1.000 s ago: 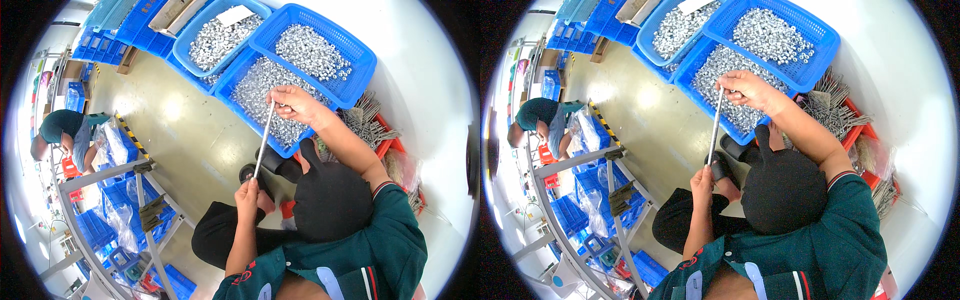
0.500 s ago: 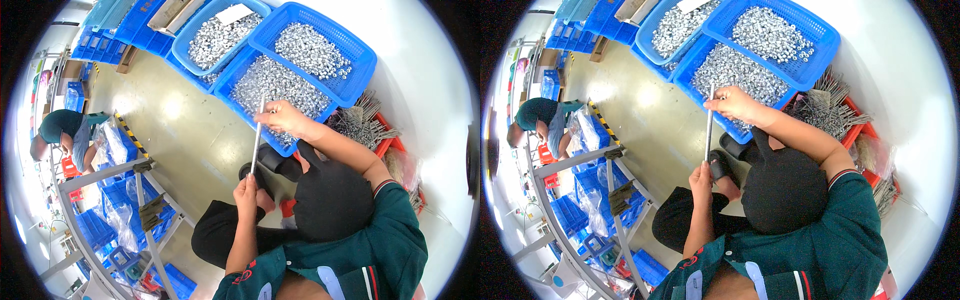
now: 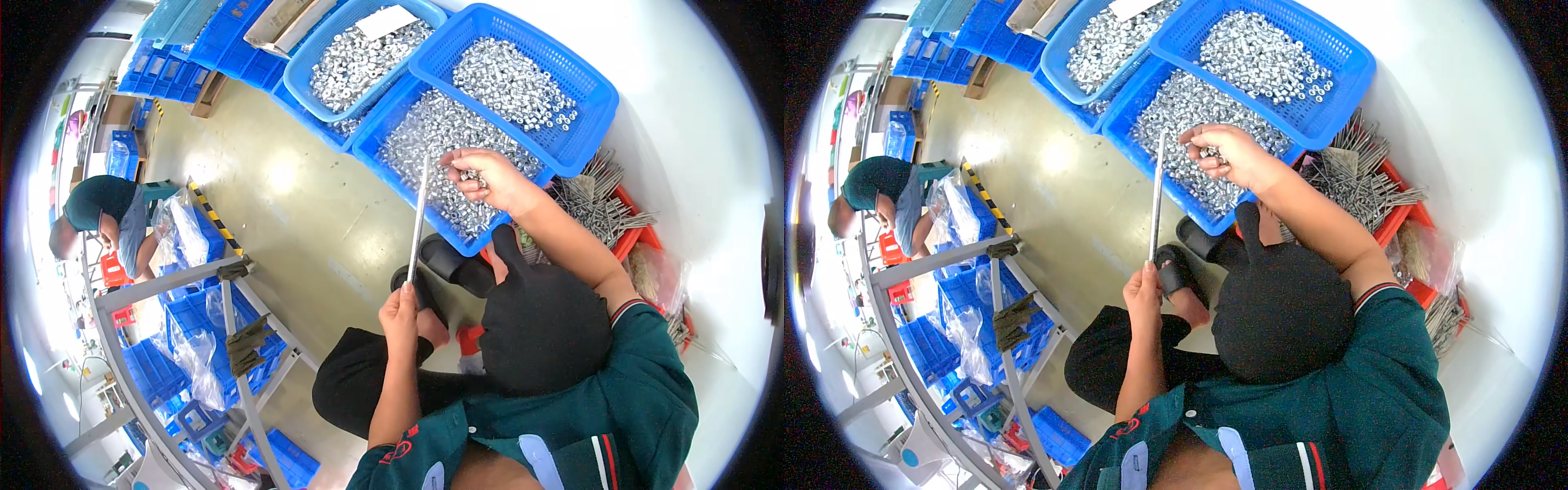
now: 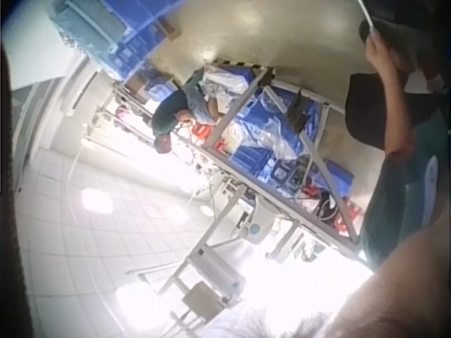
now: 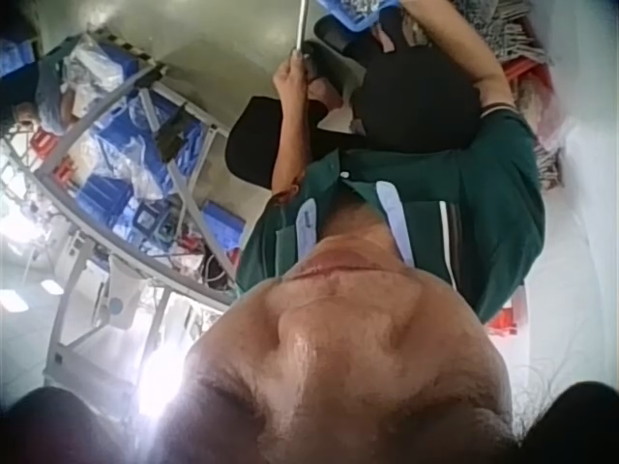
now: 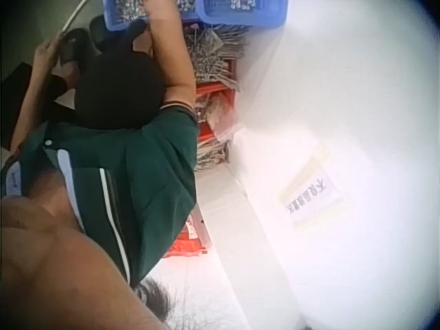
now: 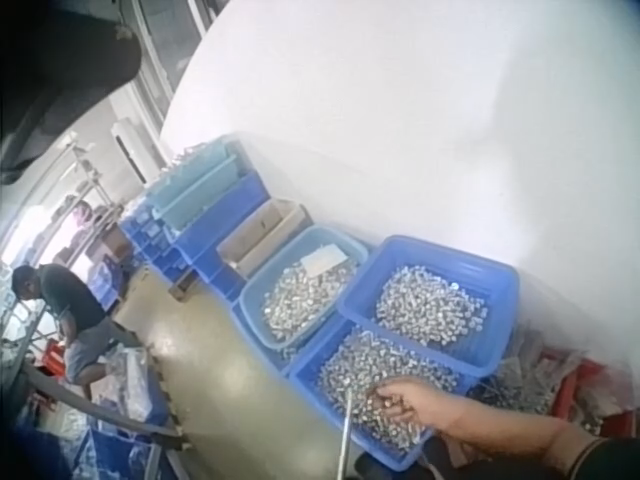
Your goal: Manually assembling small metal ring-like components onto a long metal rod.
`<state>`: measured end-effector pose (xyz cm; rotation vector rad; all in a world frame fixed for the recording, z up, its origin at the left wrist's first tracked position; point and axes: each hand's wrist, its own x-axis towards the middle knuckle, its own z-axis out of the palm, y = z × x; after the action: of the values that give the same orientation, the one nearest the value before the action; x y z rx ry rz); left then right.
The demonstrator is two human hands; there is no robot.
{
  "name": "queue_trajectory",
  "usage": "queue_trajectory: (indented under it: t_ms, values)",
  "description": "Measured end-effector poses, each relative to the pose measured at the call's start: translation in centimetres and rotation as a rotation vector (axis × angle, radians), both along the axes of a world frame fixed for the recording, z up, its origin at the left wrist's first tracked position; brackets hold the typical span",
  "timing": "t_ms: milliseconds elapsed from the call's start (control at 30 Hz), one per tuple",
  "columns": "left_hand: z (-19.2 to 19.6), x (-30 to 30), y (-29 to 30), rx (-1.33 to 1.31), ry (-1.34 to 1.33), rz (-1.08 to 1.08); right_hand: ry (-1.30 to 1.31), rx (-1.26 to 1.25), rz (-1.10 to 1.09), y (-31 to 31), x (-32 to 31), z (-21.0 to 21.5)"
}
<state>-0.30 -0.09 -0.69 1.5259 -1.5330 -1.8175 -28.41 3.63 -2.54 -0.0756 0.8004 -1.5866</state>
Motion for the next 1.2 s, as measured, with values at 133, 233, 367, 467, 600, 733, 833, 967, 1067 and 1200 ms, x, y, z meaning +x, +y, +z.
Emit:
queue_trajectory:
  t_ms: [133, 233, 367, 467, 600, 733, 833, 967, 1067, 1200]
  values:
    - [-0.2, 0.2, 0.1, -0.013, -0.022, -0.004, -0.08, -0.073, -0.055, -0.2, 0.1, -0.1]
    - [-0.5, 0.3, 0.1, -0.039, -0.012, -0.046, -0.214, -0.146, 0.019, 0.0, -0.7, -1.0]
    - [-0.6, 0.2, 0.4, -0.093, -0.015, -0.069, -0.374, -0.051, 0.011, -0.3, -1.0, -0.9]
    - [-0.5, 0.1, 0.4, -0.115, -0.036, -0.078, -0.294, 0.06, -0.031, -0.3, -1.0, -0.7]
    - [-0.4, 0.2, 0.2, -0.091, -0.042, -0.079, -0.229, -0.063, -0.019, -0.2, -0.9, -1.0]
    - [-0.2, 0.0, 0.3, -0.096, -0.045, -0.08, -0.2, -0.142, -0.025, -0.3, -0.9, -0.9]
    - [-0.4, 0.2, 0.4, -0.087, -0.02, -0.084, -0.294, -0.177, -0.017, -0.2, -0.9, -0.6]
    - [-1.1, 0.5, 0.4, -0.089, -0.011, -0.099, -0.3, -0.155, -0.045, -0.6, -0.3, -0.1]
    - [-1.3, 0.6, 0.4, -0.084, -0.022, -0.113, -0.336, -0.192, -0.025, -0.6, 0.5, 0.1]
    - [-1.1, 0.5, 0.4, -0.072, -0.031, -0.113, -0.373, -0.181, -0.025, -0.6, 0.7, 0.6]
